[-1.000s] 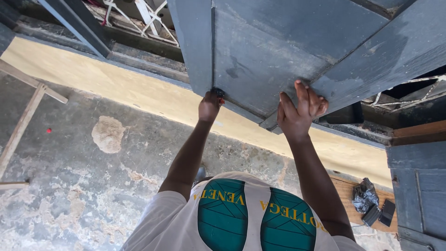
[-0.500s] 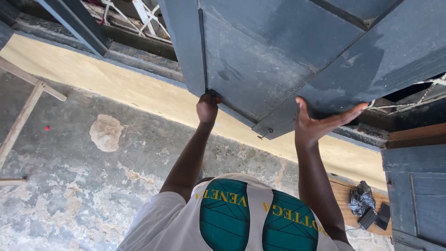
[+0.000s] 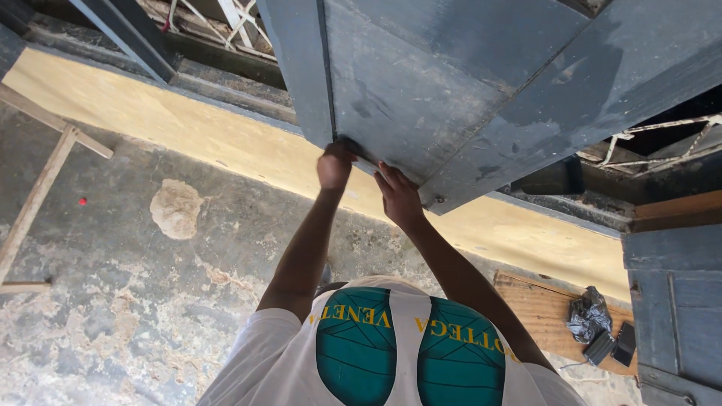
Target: The person is repairing or adjusting a wooden window shutter using a piece of cloth.
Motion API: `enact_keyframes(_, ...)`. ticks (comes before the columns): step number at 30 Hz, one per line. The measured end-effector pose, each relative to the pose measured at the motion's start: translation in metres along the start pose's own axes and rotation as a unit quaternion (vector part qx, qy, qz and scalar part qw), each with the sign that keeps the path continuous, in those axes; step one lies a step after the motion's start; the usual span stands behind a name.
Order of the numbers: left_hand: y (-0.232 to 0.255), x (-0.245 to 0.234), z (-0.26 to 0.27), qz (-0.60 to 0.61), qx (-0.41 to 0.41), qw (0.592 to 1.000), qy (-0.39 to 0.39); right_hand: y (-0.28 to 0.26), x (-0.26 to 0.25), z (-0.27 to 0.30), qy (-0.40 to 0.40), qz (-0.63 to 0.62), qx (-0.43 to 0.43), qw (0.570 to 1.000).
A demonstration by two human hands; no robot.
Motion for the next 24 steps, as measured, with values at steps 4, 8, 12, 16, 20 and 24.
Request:
enact_keyframes(4, 0.017, -0.014, -0.016, -0.048, -0.042, 0.997, 0.035, 0.027, 0.032, 0.004, -0.054, 0.002, 0.044, 0.998)
enact_keyframes(8, 0.02, -0.007, -0.012, 0.05, -0.082, 0.995, 0.013, 0.016, 0.055, -0.009, -0.052, -0.023, 0.031, 0.998)
enact_keyframes(12, 0.019, -0.003, -0.008, 0.139, -0.19, 0.968, -0.087, -0.007, 0.064, -0.03, -0.03, -0.021, 0.01, 0.999)
enact_keyframes(16, -0.068, 0.059, 0.006, 0.076, 0.043, 0.98, -0.18, -0.022, 0.073, -0.049, -0.023, -0.025, 0.025, 0.999)
enact_keyframes(20, -0.065, 0.017, -0.015, 0.122, 0.007, 0.985, -0.126, -0.023, 0.107, -0.056, -0.003, 0.021, 0.025, 0.999)
enact_keyframes(24, 0.035, -0.122, -0.075, 0.017, 0.01, 0.996, 0.086, -0.041, 0.115, -0.079, 0.024, 0.161, -0.037, 0.986)
Point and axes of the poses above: each hand's wrist, its own z-axis away from the middle knuckle, its own x-axis out of the palm, y = z × x, the point moved 7 cm from there along -z, towards the middle knuckle, and after that the axes turned 7 degrees about x, right-handed, at the moved point
